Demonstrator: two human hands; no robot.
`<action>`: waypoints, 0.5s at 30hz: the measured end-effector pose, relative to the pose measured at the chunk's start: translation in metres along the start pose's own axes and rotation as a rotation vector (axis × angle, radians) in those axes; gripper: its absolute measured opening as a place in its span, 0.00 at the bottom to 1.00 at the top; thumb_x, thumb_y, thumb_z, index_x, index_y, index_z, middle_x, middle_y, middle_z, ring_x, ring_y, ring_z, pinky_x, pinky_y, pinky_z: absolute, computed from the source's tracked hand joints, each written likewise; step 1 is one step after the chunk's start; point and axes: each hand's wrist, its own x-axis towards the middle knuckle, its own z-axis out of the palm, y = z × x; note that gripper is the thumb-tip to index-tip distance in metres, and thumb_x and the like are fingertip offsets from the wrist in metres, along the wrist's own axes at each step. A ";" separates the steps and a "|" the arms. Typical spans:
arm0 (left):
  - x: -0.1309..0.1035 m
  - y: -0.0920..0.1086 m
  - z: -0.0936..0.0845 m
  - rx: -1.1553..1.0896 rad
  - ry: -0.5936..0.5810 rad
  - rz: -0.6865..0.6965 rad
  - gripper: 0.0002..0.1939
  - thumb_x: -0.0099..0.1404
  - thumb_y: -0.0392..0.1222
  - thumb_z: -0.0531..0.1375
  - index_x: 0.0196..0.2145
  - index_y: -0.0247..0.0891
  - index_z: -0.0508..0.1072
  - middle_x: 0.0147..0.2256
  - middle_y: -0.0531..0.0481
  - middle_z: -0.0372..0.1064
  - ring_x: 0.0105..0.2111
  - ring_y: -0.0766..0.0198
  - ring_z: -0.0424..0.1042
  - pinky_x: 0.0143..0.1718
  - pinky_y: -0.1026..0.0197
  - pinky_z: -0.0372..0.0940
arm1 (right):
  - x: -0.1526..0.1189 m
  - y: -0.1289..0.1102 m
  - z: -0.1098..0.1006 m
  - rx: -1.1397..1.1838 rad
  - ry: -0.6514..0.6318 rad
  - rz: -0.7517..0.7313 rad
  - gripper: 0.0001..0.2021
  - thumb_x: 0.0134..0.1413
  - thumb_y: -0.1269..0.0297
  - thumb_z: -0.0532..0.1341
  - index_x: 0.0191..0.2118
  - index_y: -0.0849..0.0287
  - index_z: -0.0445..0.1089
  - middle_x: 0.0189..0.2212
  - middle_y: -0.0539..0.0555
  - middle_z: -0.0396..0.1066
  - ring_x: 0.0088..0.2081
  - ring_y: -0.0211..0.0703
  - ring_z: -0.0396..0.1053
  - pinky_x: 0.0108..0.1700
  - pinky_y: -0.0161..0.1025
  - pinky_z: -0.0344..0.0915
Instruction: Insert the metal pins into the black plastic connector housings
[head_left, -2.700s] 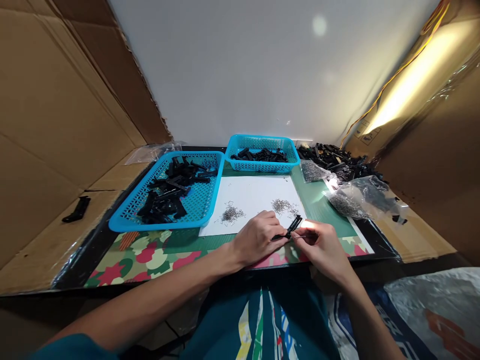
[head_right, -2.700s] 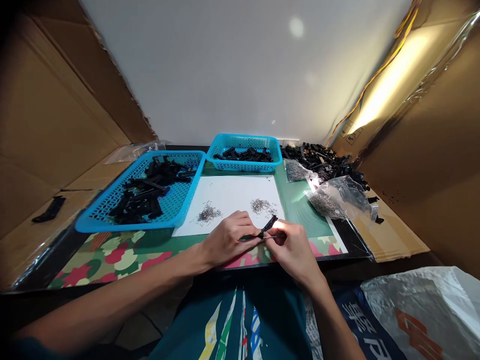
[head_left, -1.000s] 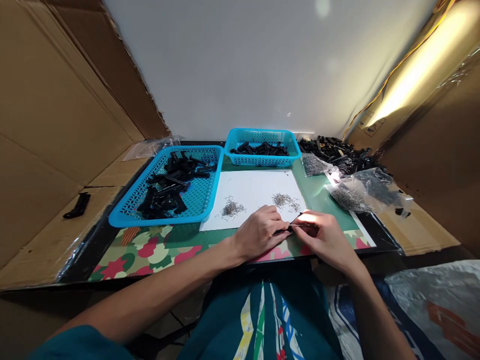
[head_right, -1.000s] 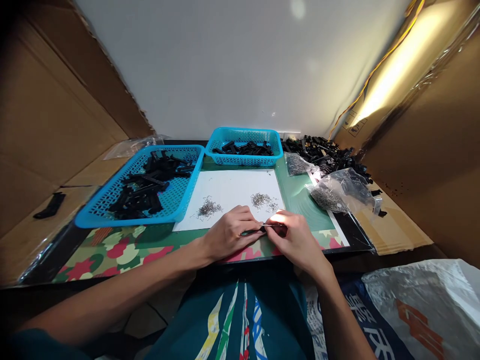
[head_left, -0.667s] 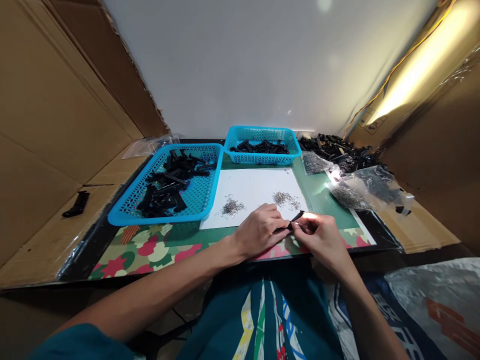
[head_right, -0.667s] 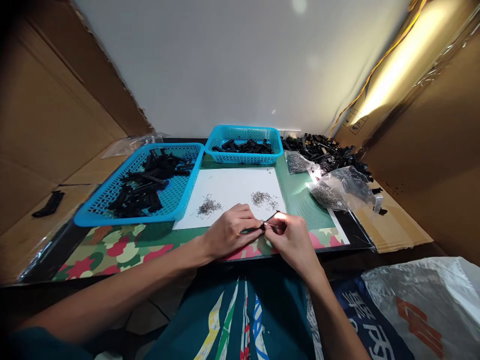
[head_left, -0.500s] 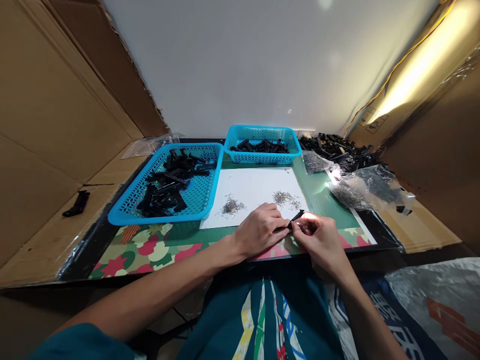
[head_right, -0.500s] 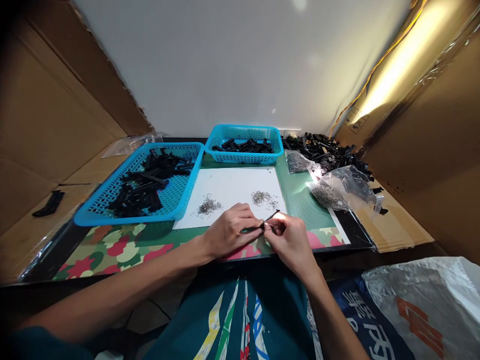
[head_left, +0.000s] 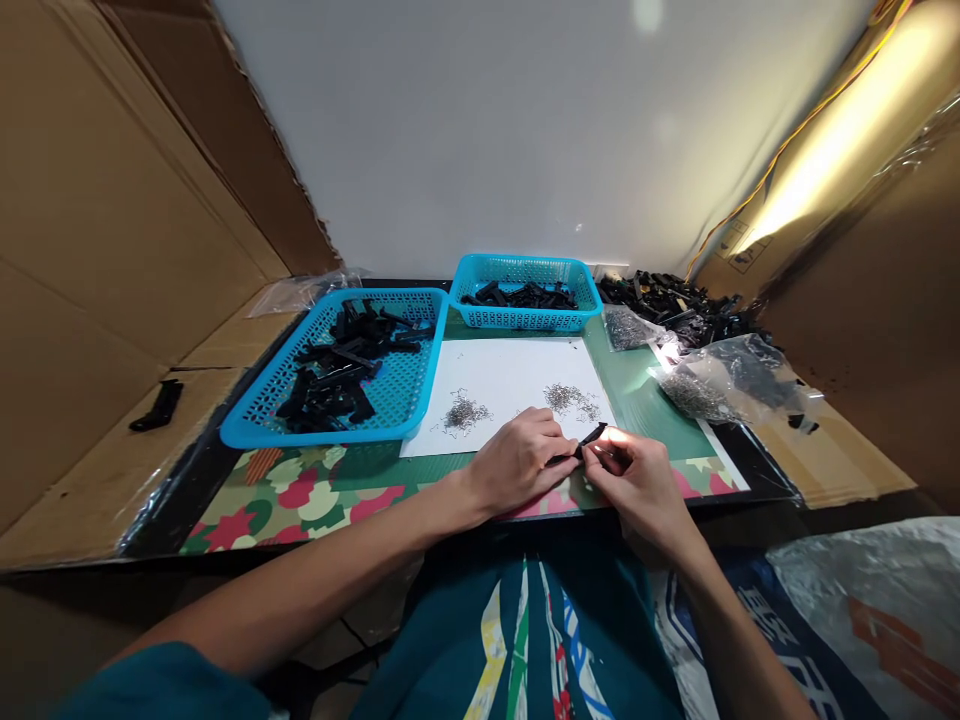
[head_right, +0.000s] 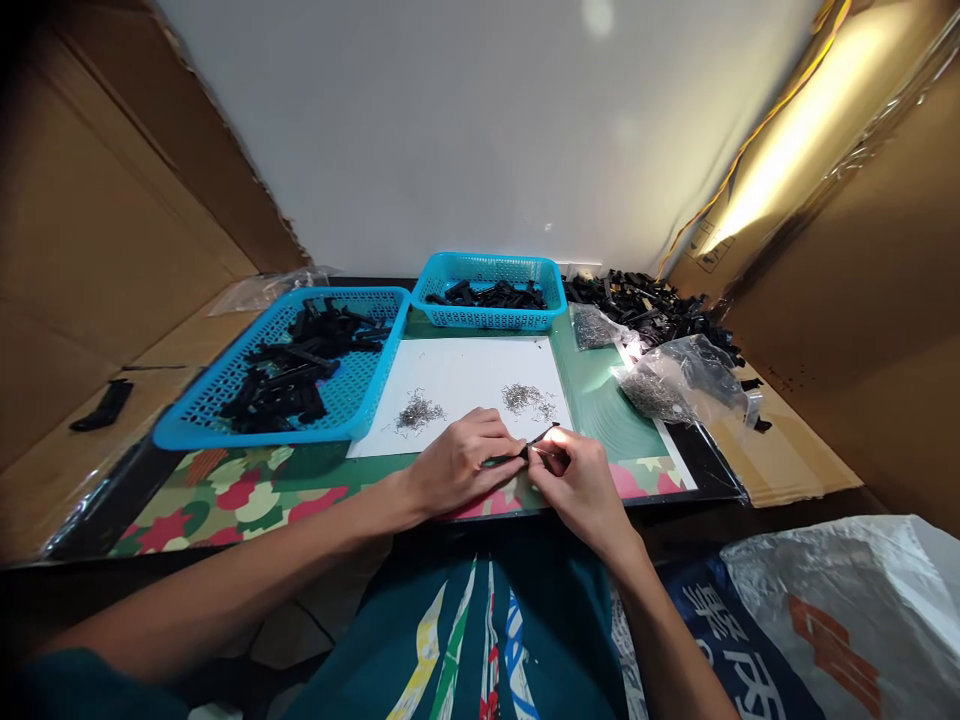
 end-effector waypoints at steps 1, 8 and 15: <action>0.000 0.000 0.000 -0.002 0.003 -0.003 0.11 0.74 0.39 0.60 0.35 0.33 0.79 0.31 0.45 0.76 0.36 0.57 0.70 0.40 0.55 0.62 | 0.000 0.000 0.001 0.001 0.005 0.003 0.17 0.61 0.65 0.60 0.24 0.55 0.52 0.21 0.43 0.49 0.25 0.34 0.49 0.27 0.35 0.49; 0.002 0.001 -0.001 -0.020 0.005 -0.022 0.10 0.73 0.37 0.62 0.34 0.33 0.80 0.30 0.46 0.76 0.35 0.58 0.69 0.40 0.56 0.62 | -0.001 -0.002 0.004 0.008 0.011 0.023 0.16 0.62 0.64 0.60 0.24 0.56 0.56 0.21 0.44 0.51 0.25 0.34 0.50 0.27 0.35 0.49; 0.001 0.000 0.000 -0.018 -0.006 -0.014 0.11 0.74 0.39 0.60 0.35 0.32 0.80 0.31 0.45 0.76 0.36 0.58 0.70 0.40 0.56 0.62 | 0.000 -0.004 -0.003 -0.069 -0.056 -0.063 0.17 0.62 0.67 0.59 0.25 0.54 0.50 0.22 0.44 0.51 0.25 0.35 0.51 0.29 0.35 0.50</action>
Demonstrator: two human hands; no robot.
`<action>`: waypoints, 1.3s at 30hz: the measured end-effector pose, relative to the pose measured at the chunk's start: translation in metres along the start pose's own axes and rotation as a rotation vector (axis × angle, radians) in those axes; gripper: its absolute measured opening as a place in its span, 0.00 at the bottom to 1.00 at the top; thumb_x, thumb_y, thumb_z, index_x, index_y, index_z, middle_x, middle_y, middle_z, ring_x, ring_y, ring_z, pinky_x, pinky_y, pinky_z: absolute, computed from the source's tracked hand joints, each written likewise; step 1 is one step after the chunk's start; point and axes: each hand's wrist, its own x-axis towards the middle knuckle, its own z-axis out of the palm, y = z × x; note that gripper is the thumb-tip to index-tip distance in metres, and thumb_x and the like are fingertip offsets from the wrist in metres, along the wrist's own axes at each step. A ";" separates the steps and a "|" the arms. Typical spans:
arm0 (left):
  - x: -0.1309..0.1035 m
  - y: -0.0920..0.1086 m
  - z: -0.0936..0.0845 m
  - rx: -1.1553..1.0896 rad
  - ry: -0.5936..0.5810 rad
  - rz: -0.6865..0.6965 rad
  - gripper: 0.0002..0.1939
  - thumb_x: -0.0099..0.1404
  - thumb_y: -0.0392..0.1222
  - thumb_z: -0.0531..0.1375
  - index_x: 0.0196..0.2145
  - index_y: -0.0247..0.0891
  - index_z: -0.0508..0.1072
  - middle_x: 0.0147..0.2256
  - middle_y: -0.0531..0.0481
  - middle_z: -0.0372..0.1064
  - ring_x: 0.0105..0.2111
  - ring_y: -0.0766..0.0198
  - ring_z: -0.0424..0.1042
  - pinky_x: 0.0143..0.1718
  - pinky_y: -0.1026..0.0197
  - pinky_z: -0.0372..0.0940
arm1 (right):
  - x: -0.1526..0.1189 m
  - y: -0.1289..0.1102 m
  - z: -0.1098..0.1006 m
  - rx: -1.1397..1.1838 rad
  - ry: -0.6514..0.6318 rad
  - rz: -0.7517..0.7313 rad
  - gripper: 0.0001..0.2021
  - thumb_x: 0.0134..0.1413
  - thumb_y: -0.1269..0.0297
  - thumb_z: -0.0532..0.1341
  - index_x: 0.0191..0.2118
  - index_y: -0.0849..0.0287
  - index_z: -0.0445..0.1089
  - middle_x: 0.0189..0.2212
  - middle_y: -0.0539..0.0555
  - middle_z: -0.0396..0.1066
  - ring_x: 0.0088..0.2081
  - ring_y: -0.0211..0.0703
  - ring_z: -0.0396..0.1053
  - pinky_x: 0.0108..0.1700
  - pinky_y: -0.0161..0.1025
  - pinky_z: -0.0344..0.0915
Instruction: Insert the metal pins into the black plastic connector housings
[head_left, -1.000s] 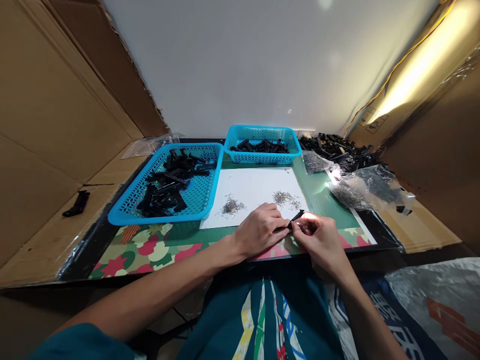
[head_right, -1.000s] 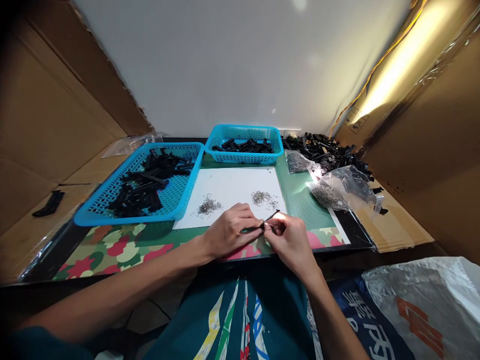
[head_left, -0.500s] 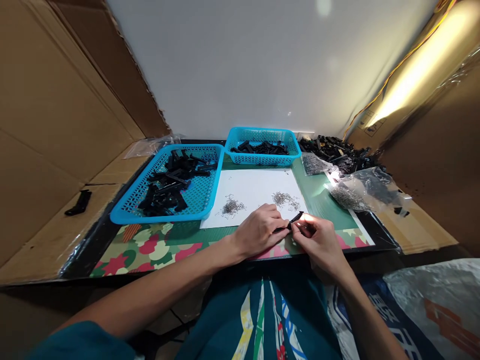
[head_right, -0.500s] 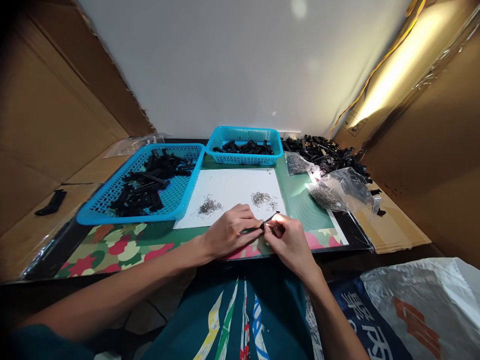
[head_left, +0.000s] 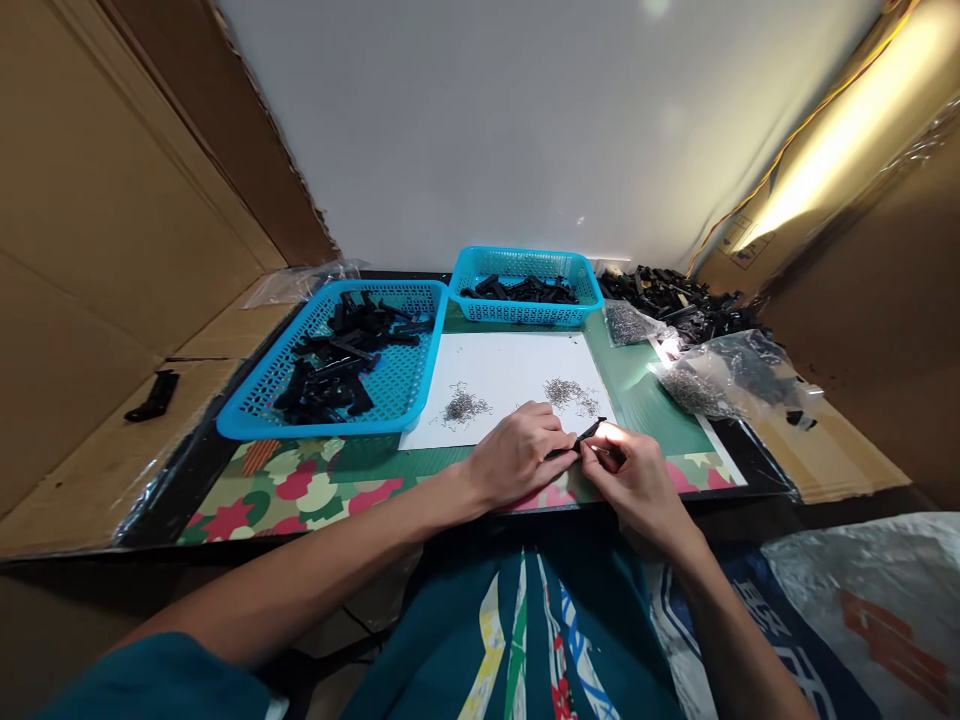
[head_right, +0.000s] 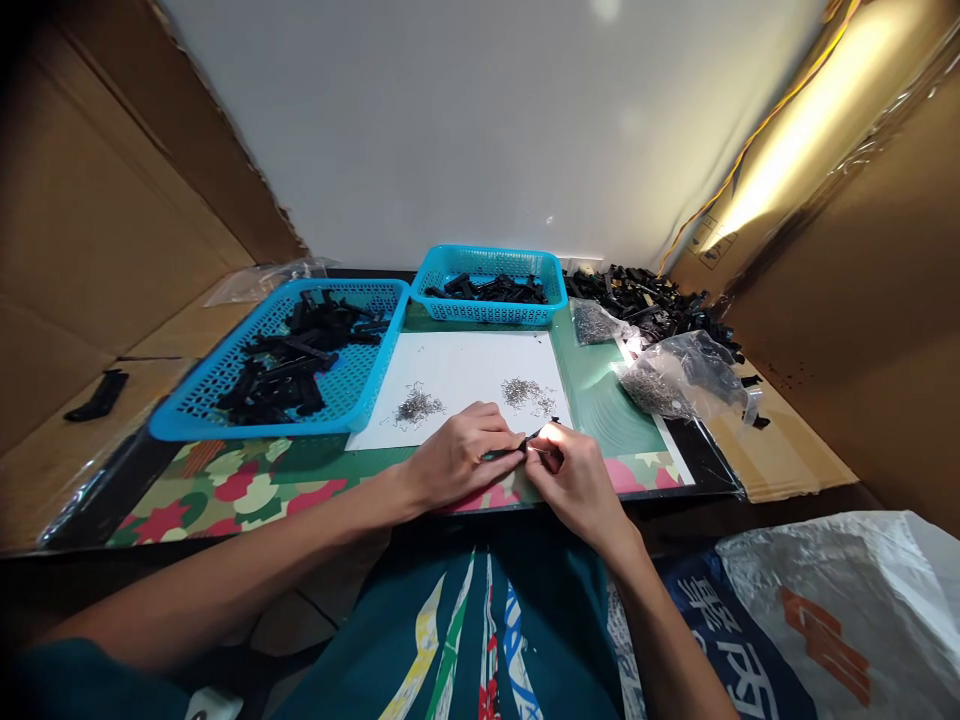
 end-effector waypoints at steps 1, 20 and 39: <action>0.000 0.000 0.000 0.001 0.001 0.003 0.12 0.74 0.39 0.60 0.35 0.32 0.80 0.31 0.45 0.76 0.36 0.58 0.70 0.40 0.56 0.62 | 0.000 0.000 -0.002 -0.023 -0.010 -0.023 0.17 0.62 0.68 0.59 0.25 0.55 0.51 0.23 0.44 0.52 0.25 0.35 0.52 0.29 0.35 0.51; -0.001 -0.005 0.007 -0.020 0.047 -0.004 0.12 0.74 0.42 0.60 0.35 0.35 0.80 0.29 0.47 0.75 0.34 0.59 0.70 0.40 0.56 0.62 | 0.000 0.001 -0.035 -0.175 0.011 -0.236 0.14 0.72 0.67 0.56 0.52 0.54 0.78 0.46 0.59 0.73 0.45 0.48 0.73 0.47 0.42 0.70; -0.001 0.000 0.002 -0.023 0.000 -0.048 0.10 0.74 0.40 0.61 0.36 0.35 0.80 0.31 0.46 0.77 0.35 0.57 0.71 0.40 0.56 0.63 | 0.005 -0.004 0.000 0.139 0.233 0.054 0.07 0.63 0.62 0.64 0.36 0.57 0.78 0.34 0.56 0.81 0.34 0.47 0.78 0.38 0.38 0.72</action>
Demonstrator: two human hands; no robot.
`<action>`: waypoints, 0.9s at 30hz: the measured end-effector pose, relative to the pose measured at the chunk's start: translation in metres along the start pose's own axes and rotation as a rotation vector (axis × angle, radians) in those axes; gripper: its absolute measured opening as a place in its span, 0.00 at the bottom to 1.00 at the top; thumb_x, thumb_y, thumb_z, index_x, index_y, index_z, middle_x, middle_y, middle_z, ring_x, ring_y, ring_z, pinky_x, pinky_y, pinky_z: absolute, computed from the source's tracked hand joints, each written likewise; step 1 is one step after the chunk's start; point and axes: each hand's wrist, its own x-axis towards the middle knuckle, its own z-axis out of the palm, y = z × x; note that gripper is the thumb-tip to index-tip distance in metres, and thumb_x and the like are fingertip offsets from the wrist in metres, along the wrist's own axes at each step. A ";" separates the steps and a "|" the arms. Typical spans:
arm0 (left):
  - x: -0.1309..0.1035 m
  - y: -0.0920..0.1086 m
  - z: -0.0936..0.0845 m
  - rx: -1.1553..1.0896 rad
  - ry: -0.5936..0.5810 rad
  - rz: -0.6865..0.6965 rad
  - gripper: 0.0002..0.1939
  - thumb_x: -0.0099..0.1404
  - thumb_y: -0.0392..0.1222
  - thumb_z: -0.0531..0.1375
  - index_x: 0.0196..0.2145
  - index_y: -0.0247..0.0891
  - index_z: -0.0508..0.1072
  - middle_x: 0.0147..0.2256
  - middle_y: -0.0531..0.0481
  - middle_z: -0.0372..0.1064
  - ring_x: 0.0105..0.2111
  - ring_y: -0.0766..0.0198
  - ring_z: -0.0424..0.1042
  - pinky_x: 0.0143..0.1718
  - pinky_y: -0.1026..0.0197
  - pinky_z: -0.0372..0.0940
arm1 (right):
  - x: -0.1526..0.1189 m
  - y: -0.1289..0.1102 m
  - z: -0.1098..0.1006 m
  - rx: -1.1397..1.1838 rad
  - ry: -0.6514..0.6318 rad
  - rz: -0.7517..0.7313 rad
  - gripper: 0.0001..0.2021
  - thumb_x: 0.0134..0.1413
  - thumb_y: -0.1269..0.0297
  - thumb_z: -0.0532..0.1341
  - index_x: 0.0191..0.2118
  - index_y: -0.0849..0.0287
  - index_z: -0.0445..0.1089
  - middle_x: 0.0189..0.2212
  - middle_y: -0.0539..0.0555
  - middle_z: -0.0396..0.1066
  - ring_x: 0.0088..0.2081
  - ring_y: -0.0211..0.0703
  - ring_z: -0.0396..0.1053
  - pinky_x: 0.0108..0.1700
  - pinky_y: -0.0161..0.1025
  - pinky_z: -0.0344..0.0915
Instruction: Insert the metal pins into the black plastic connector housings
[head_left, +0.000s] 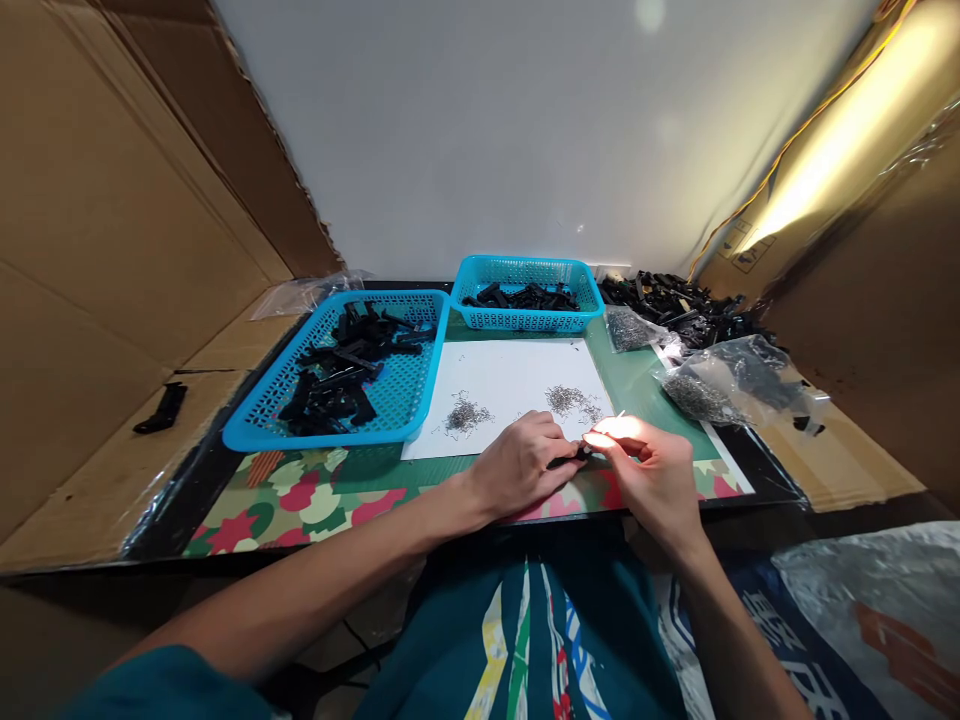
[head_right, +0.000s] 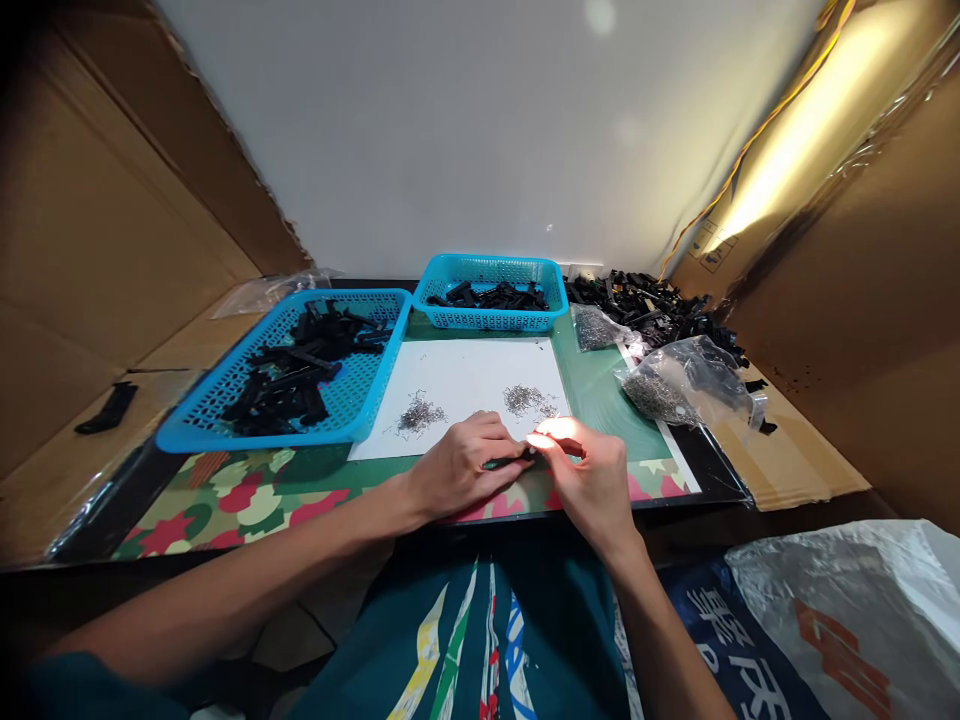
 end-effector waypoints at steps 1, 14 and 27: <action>0.000 0.001 0.000 -0.002 0.001 -0.007 0.11 0.74 0.40 0.61 0.35 0.35 0.80 0.31 0.45 0.77 0.35 0.57 0.72 0.40 0.56 0.63 | 0.000 -0.001 -0.001 -0.021 -0.002 -0.022 0.07 0.64 0.62 0.64 0.36 0.57 0.78 0.35 0.56 0.81 0.34 0.47 0.78 0.38 0.38 0.71; 0.001 0.001 0.001 -0.060 0.059 -0.032 0.14 0.74 0.41 0.61 0.29 0.36 0.78 0.27 0.47 0.75 0.32 0.59 0.71 0.35 0.57 0.63 | -0.002 0.002 0.008 -0.053 0.058 -0.158 0.09 0.64 0.65 0.63 0.32 0.55 0.78 0.31 0.52 0.81 0.33 0.48 0.78 0.55 0.51 0.71; 0.024 -0.009 -0.077 0.108 0.283 -0.331 0.12 0.70 0.43 0.64 0.50 0.40 0.79 0.38 0.48 0.80 0.34 0.59 0.74 0.39 0.55 0.68 | 0.005 0.023 0.001 0.274 0.192 0.198 0.18 0.70 0.48 0.56 0.43 0.58 0.73 0.18 0.43 0.57 0.16 0.37 0.53 0.18 0.34 0.54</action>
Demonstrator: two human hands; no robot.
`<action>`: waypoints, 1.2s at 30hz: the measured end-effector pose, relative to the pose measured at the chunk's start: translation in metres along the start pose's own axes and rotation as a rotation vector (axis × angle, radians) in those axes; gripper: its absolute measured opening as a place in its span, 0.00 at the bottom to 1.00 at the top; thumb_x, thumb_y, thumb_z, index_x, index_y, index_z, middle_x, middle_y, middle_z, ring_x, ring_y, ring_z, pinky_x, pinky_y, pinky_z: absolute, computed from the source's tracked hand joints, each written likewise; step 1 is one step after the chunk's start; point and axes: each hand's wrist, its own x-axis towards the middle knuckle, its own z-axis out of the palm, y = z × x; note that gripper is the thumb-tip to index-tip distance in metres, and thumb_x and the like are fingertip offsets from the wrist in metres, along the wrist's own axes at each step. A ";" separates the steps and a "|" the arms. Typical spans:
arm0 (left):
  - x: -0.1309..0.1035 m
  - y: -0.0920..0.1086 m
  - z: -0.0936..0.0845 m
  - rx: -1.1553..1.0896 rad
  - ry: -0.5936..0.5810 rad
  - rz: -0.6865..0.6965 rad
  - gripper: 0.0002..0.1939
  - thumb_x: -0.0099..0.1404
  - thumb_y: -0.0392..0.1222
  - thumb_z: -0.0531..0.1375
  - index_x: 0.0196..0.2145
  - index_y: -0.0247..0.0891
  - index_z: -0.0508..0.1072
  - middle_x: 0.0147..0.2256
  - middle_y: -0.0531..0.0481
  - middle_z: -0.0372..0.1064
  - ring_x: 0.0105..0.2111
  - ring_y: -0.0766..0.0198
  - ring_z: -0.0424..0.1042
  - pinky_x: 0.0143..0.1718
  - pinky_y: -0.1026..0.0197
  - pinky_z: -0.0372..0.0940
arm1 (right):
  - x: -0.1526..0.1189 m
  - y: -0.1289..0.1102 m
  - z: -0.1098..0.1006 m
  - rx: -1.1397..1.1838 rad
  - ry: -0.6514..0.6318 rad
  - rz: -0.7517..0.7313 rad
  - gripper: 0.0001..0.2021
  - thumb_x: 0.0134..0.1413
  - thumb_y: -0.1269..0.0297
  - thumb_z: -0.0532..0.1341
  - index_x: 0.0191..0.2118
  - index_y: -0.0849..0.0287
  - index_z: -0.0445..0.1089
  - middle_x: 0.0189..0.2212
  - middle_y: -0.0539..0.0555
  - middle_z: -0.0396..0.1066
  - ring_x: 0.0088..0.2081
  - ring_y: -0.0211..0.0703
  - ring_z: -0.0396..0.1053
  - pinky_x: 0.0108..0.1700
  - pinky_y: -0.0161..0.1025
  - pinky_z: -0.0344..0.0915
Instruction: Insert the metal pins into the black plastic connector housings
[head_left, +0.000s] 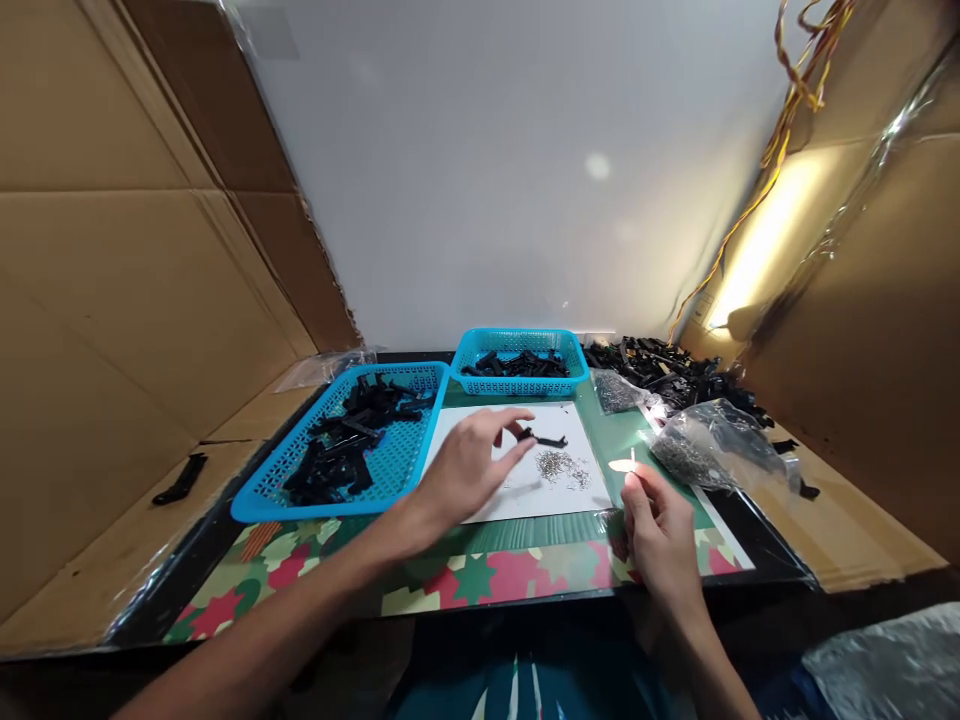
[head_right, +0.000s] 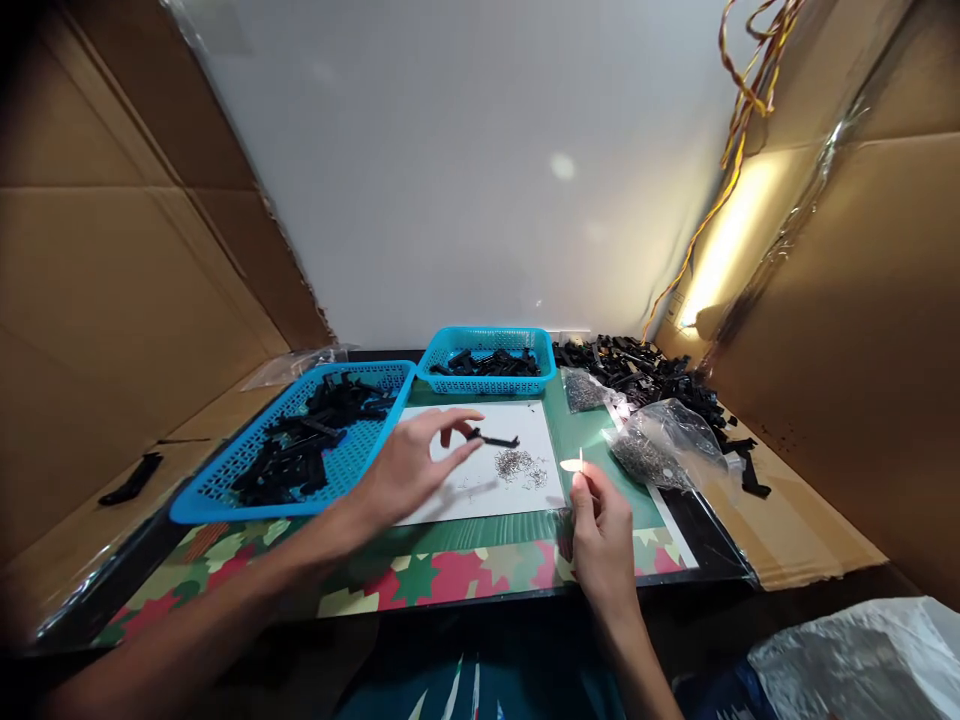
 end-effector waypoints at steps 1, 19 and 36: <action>0.014 -0.004 -0.010 0.030 -0.043 -0.022 0.10 0.70 0.44 0.64 0.45 0.40 0.81 0.36 0.48 0.80 0.34 0.59 0.74 0.37 0.56 0.67 | 0.002 0.001 -0.001 -0.032 -0.049 -0.004 0.19 0.69 0.48 0.56 0.42 0.59 0.74 0.19 0.45 0.60 0.18 0.38 0.55 0.19 0.35 0.54; 0.097 -0.131 -0.061 0.032 -0.256 -0.273 0.18 0.60 0.54 0.64 0.35 0.35 0.79 0.39 0.45 0.80 0.38 0.60 0.74 0.43 0.60 0.68 | 0.001 -0.002 -0.002 -0.241 -0.244 -0.115 0.23 0.69 0.44 0.56 0.33 0.58 0.75 0.21 0.49 0.60 0.24 0.40 0.57 0.26 0.37 0.52; 0.041 -0.141 -0.093 0.458 -0.487 -0.329 0.08 0.59 0.47 0.65 0.31 0.40 0.75 0.33 0.46 0.77 0.33 0.55 0.74 0.34 0.60 0.62 | 0.009 0.005 -0.003 -0.085 -0.169 0.048 0.23 0.70 0.43 0.53 0.48 0.59 0.72 0.20 0.44 0.56 0.20 0.39 0.54 0.22 0.35 0.53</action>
